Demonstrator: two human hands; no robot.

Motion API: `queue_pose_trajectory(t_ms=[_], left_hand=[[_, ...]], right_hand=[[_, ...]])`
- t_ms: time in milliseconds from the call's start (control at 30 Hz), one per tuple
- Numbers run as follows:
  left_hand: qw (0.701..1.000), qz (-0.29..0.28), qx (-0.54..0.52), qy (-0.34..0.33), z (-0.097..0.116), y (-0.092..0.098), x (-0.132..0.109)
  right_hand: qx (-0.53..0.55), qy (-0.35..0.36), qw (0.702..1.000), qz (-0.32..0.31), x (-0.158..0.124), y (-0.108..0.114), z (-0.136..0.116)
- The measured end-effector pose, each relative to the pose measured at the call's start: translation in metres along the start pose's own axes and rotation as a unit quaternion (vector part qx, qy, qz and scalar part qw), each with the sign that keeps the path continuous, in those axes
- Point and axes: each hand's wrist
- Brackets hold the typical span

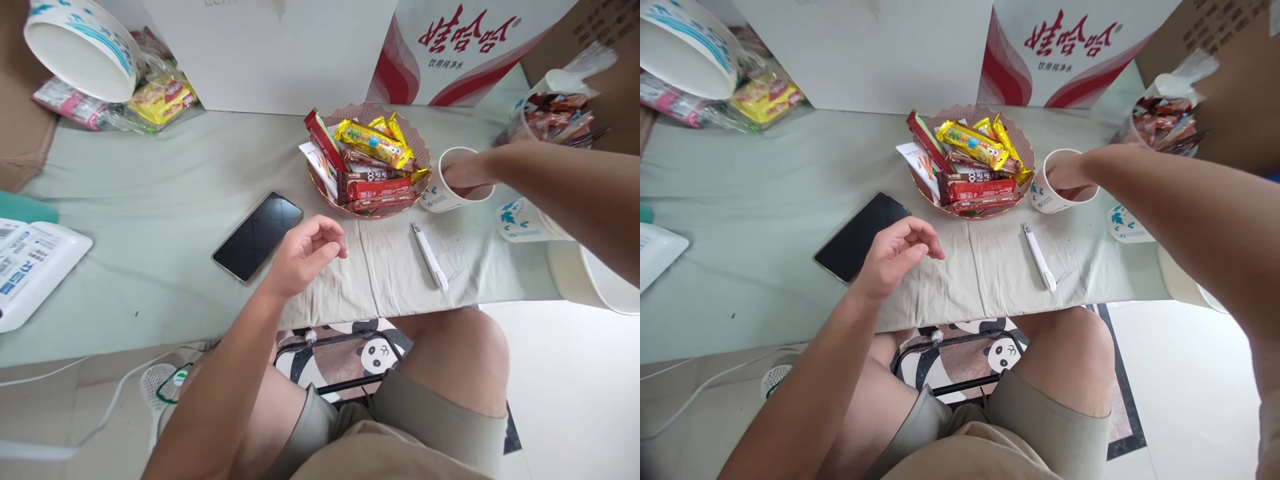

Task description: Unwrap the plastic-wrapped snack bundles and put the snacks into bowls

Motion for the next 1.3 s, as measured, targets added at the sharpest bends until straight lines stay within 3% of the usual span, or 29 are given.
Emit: queue_pose_trajectory(t_ms=[100, 167, 300, 400, 467, 567, 633, 733, 867, 1000, 1133, 1300], left_hand=[[1.000, 0.016, -0.018, -0.006, 0.000, 0.004, 0.000], [0.998, 0.041, -0.038, -0.010, 0.002, 0.009, 0.000], [0.988, 0.134, -0.080, -0.019, 0.012, 0.027, 0.000], [0.967, 0.231, -0.100, -0.041, 0.022, 0.045, -0.003], [0.948, 0.291, -0.113, -0.055, 0.027, 0.060, -0.006], [0.920, 0.355, -0.153, -0.063, 0.031, 0.080, -0.012], [0.910, 0.373, -0.170, -0.066, 0.033, 0.091, -0.016], [0.912, 0.372, -0.160, -0.068, 0.035, 0.102, -0.021], [0.920, 0.363, -0.140, -0.058, 0.035, 0.115, -0.024], [0.921, 0.363, -0.128, -0.056, 0.035, 0.127, -0.025], [0.909, 0.374, -0.177, -0.049, 0.041, 0.133, -0.026], [0.904, 0.377, -0.197, -0.039, 0.047, 0.134, -0.029]], right_hand=[[-0.034, -0.167, 0.976, -0.135, -0.013, 0.018, -0.019], [-0.103, -0.208, 0.960, -0.156, -0.021, 0.035, -0.033], [-0.279, -0.081, 0.956, -0.042, -0.042, 0.066, -0.069], [-0.298, 0.063, 0.951, 0.058, -0.066, 0.064, -0.115], [-0.259, 0.178, 0.944, 0.104, -0.083, 0.043, -0.153], [-0.181, 0.333, 0.922, 0.074, -0.091, -0.007, -0.210], [-0.144, 0.421, 0.895, 0.023, -0.078, -0.045, -0.245], [-0.097, 0.491, 0.866, -0.012, -0.037, -0.100, -0.295], [-0.077, 0.486, 0.871, -0.004, 0.020, -0.163, -0.353], [-0.107, 0.467, 0.877, 0.030, 0.052, -0.204, -0.397], [-0.139, 0.458, 0.877, 0.049, 0.068, -0.222, -0.413], [-0.129, 0.472, 0.870, 0.064, 0.074, -0.223, -0.407]])
Point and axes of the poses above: each hand's wrist, its own x-axis towards the middle knuckle, its own y-axis out of the back of the hand, z = x × y, and after that the axes turned 2 degrees about y, right-handed
